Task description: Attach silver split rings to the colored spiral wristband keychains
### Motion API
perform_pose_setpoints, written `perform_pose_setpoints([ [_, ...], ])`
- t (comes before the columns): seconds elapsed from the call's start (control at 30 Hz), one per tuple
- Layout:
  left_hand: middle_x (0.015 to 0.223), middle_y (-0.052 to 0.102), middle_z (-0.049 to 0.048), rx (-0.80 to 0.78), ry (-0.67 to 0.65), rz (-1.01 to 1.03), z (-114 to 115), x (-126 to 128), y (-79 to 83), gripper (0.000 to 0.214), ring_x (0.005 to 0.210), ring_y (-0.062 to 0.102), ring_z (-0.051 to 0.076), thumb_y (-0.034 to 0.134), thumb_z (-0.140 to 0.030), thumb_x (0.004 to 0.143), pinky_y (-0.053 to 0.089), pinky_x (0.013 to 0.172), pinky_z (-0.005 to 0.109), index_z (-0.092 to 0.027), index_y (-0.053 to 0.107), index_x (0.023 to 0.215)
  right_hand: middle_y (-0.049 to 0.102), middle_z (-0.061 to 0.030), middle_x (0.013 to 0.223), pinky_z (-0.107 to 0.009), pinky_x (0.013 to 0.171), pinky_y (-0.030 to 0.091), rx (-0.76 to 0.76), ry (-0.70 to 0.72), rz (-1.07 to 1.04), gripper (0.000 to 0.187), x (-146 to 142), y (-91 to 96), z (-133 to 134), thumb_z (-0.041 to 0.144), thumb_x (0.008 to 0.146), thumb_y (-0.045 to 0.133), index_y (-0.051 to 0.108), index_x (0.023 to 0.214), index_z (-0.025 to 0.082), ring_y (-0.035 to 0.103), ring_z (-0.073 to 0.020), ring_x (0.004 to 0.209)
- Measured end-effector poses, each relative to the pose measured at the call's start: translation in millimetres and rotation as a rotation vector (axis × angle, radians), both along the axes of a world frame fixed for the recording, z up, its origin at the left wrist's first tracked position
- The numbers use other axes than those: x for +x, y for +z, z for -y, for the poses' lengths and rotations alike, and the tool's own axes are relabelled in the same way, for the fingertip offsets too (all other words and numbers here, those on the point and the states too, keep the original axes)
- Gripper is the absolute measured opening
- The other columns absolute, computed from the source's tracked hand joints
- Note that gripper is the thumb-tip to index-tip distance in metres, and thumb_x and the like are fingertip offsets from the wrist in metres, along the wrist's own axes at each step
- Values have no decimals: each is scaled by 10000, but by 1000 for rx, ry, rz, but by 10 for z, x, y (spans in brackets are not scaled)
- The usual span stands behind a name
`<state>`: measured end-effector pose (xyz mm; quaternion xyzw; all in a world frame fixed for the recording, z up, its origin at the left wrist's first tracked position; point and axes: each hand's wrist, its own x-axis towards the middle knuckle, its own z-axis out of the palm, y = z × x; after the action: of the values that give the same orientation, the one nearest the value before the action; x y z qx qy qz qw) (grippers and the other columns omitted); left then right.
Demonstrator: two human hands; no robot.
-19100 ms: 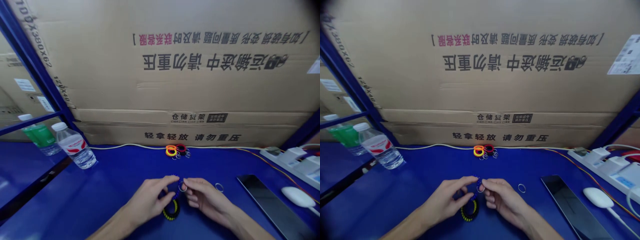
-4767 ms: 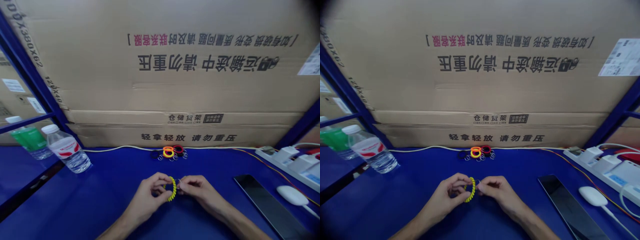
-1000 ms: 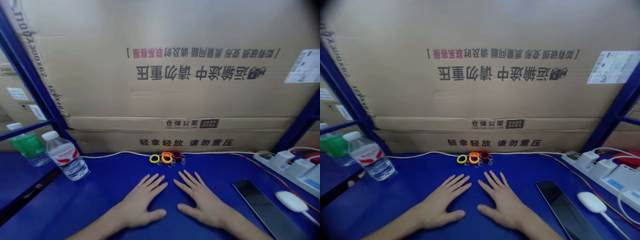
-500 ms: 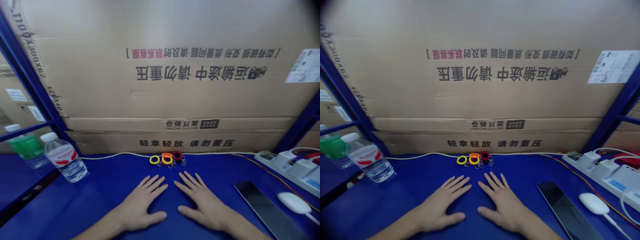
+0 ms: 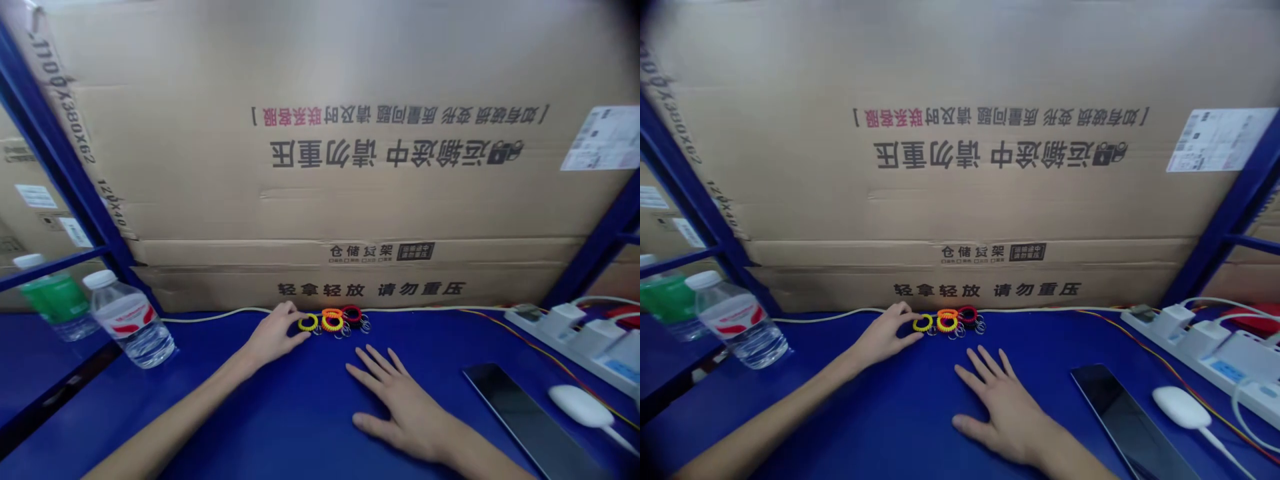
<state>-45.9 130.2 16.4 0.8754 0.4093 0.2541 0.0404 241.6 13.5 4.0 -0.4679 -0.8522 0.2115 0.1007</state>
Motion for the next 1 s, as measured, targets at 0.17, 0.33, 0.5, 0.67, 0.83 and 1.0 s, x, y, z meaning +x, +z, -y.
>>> perform_pose_setpoints([
  [0.17, 923, 576, 46, 20, -13, 23, -14, 58, -28, 226, 852, 575, 191, 552, -375, 910, 475, 782, 292, -207, 700, 937, 167, -78, 1577, -602, 1136, 9, -10, 0, -6, 722, 8, 7, -2, 653, 848, 480, 284, 1467, 340, 88, -331, 1445],
  [0.33, 1080, 593, 50, 13, -50, 67, 428, 113, 18, 153, 991, 570, 196, 544, -321, 923, 459, 868, 298, -226, 661, 944, 215, -78, 1570, -599, 1139, 11, 6, -19, -42, 724, 6, -42, -11, 639, 823, 535, 350, 1448, 324, 131, -339, 1441],
  [0.5, 971, 692, 17, -159, -280, 109, 941, 279, -93, 124, 861, 617, 163, 525, -267, 947, 445, 846, 293, -237, 631, 1002, 613, -96, 1287, -454, 1086, 322, 92, -135, -308, 421, -50, -83, -13, 470, 886, 547, 616, 1234, 245, 506, -267, 1224],
  [0.67, 998, 708, 13, -149, -381, 106, 1036, 362, -162, 148, 855, 630, 163, 501, -246, 966, 433, 782, 297, -243, 624, 1047, 716, -26, 911, -329, 842, 454, 29, -116, -477, 183, -182, -27, 43, 323, 886, 572, 703, 993, 253, 609, -200, 874],
  [0.83, 1002, 702, 34, -72, -391, 28, 1028, 342, -180, 178, 820, 613, 168, 470, -237, 976, 440, 749, 298, -232, 616, 1077, 690, 6, 766, -295, 776, 407, 14, -105, -450, 135, -287, -46, 106, 258, 851, 581, 696, 790, 226, 581, -169, 758],
  [1.0, 949, 700, 22, 171, -397, -26, 1056, 319, -238, 172, 747, 569, 152, 513, -209, 954, 431, 647, 261, -237, 629, 1078, 581, 22, 523, -227, 476, 326, -338, -343, -592, 258, -330, -98, 73, 316, 854, 498, 630, 687, 169, 433, -105, 444],
])
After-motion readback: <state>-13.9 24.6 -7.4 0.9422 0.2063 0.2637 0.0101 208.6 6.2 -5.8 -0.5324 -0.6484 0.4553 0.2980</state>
